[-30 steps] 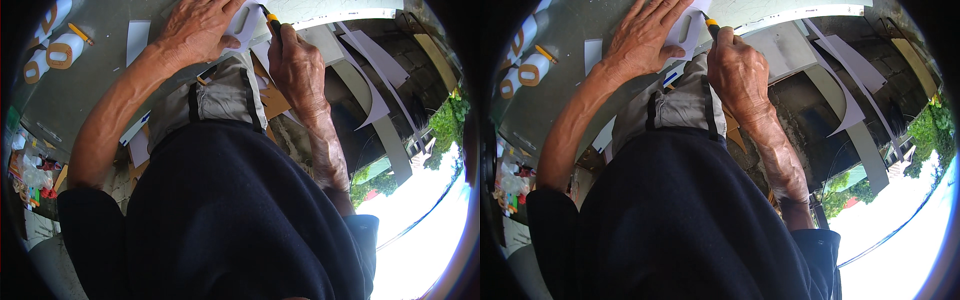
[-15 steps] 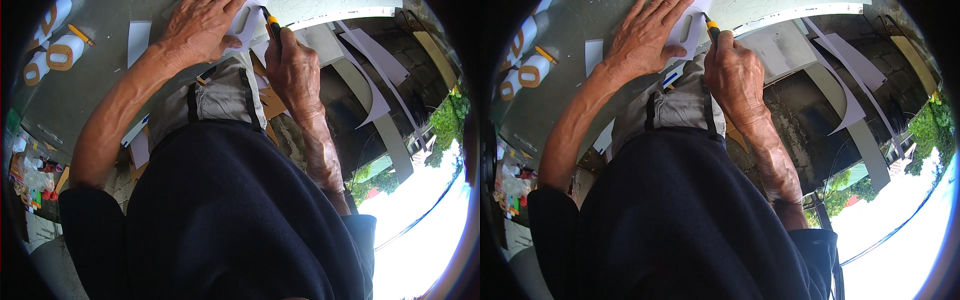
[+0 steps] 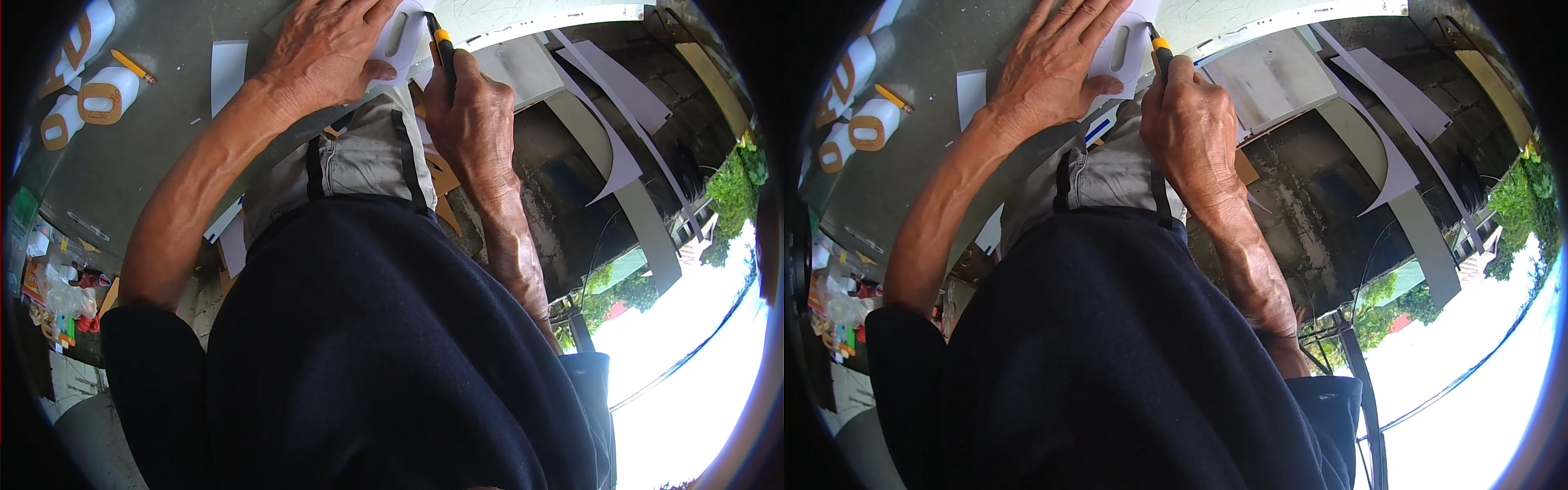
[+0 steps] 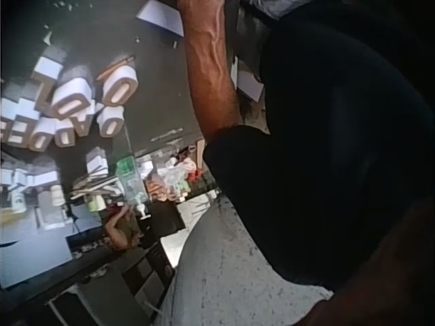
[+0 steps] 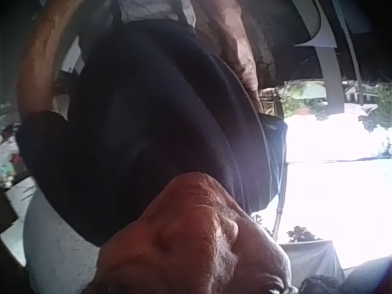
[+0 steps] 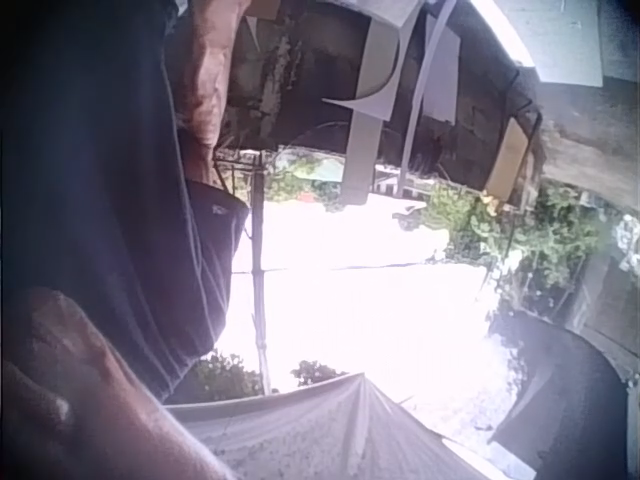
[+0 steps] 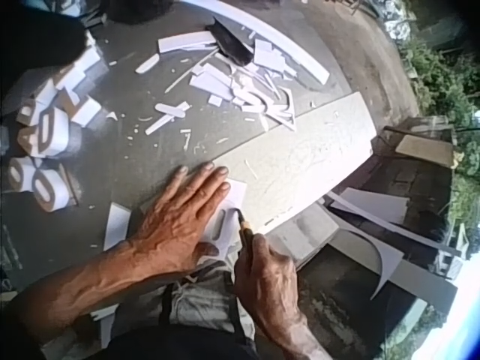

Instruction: Cutting out oval-shaped letter components from a white sheet material using a utility knife.

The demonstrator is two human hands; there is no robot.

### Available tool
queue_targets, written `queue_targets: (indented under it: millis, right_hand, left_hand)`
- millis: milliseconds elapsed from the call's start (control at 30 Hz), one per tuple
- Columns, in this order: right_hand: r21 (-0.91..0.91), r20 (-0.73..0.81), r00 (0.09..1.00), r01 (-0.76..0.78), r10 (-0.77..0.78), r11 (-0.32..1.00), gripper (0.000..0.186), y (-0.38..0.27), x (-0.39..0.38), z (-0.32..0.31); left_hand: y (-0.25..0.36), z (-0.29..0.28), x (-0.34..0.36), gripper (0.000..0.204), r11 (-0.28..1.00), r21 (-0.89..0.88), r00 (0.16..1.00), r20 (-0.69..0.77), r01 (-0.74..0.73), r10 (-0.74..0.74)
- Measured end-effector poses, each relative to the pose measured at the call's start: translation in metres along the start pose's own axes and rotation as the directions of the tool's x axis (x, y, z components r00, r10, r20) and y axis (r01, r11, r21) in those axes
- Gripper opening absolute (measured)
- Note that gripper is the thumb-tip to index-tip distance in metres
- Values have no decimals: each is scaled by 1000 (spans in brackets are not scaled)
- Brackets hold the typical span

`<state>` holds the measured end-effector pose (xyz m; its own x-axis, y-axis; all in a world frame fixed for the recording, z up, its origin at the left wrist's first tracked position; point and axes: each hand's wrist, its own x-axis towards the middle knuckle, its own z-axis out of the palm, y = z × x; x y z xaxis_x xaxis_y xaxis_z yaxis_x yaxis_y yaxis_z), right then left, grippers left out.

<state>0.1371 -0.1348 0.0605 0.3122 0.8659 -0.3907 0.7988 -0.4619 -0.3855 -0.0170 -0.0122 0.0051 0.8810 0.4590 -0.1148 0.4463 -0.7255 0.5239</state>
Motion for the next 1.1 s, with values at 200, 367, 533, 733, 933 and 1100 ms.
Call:
queue_targets:
  millis: [200,367,533,733,933,1100]
  right_hand:
    - [1,-23,1000,-16,16,1000,20,-3,-4,2]
    - [12,-44,999,-24,25,1000,20,-4,-6,6]
    - [40,-35,998,-51,53,998,19,-3,-8,7]
    - [65,-19,997,-68,70,996,19,-6,-10,6]
    - [75,-22,997,-77,79,994,17,-5,-13,6]
    - [61,-49,997,-64,67,996,16,-6,-14,5]
  left_hand:
    - [0,4,0,100,1000,13,1000,-20,-11,11]
    - [1,4,0,100,1000,11,1000,-19,-10,10]
    - [2,0,1,99,999,-44,1000,1,-2,2]
    - [2,4,0,98,1000,16,999,-39,-21,22]
    - [1,3,2,98,999,-39,1000,-16,-9,8]
    - [3,2,4,99,999,-52,1000,-16,-11,10]
